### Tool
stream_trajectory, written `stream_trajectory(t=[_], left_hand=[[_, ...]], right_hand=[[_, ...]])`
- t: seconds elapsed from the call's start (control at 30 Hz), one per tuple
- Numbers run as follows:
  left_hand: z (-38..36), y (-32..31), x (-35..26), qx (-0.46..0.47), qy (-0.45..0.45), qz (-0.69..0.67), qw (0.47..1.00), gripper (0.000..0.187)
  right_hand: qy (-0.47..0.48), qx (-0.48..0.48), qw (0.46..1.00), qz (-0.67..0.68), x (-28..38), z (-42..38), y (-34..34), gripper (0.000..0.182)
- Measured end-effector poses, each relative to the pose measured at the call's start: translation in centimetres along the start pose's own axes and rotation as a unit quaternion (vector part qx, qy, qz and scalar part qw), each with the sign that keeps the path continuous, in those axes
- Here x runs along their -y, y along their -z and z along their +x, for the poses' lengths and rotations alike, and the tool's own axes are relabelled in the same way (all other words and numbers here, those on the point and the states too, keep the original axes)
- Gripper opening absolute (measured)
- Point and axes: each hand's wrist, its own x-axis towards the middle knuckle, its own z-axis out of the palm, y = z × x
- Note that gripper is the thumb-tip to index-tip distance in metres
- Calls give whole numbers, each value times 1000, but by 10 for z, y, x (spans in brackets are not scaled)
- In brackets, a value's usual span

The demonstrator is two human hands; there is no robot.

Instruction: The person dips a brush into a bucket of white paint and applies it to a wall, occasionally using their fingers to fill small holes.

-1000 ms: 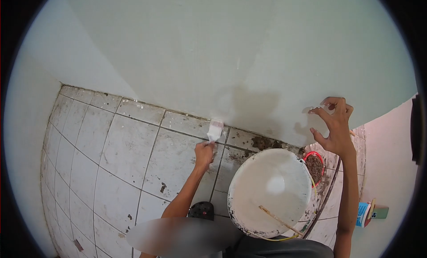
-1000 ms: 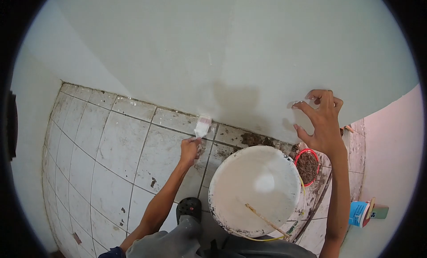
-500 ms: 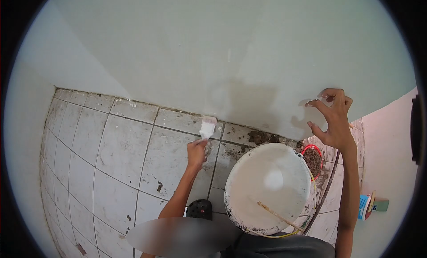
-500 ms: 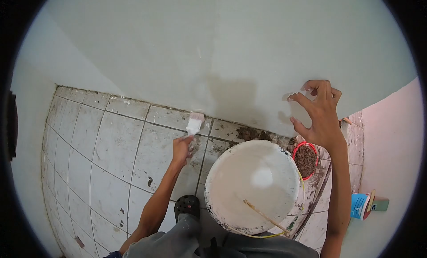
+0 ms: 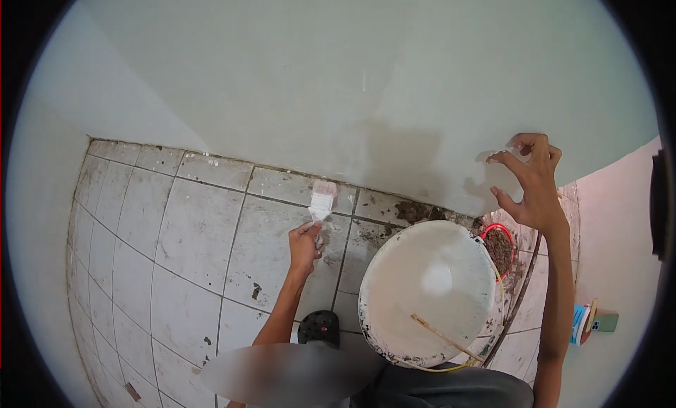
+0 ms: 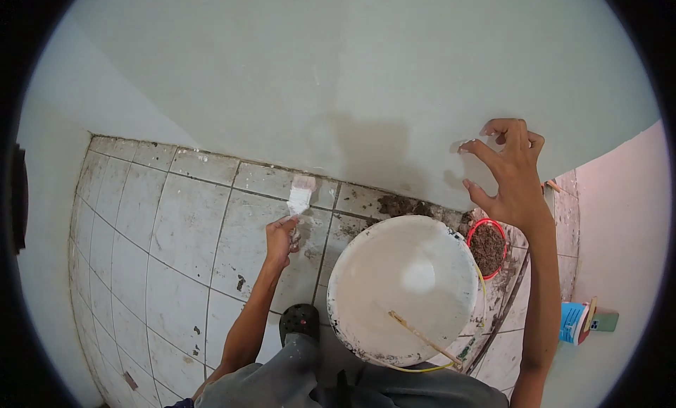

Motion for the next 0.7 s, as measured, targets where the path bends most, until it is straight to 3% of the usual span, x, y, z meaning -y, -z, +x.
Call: stream_trajectory(t=[0.33, 0.37, 0.47, 0.57, 0.7], left_hand=[[38, -34, -1, 10, -3, 34, 999, 19], [39, -45, -8, -22, -19, 20, 999, 19], [17, -41, -23, 6, -78, -22, 997, 19], [-15, -19, -29, 26, -62, -51, 996, 19], [-14, -8, -15, 27, -9, 24, 999, 18]], right_hand=[[2, 0, 1000, -5, 1, 0, 1, 47], [5, -1, 1000, -6, 1, 1, 1, 47], [9, 0, 1000, -7, 0, 1, 0, 47], [4, 3, 1000, -7, -1, -1, 0, 47], [-1, 3, 1000, 1, -1, -1, -1, 46]])
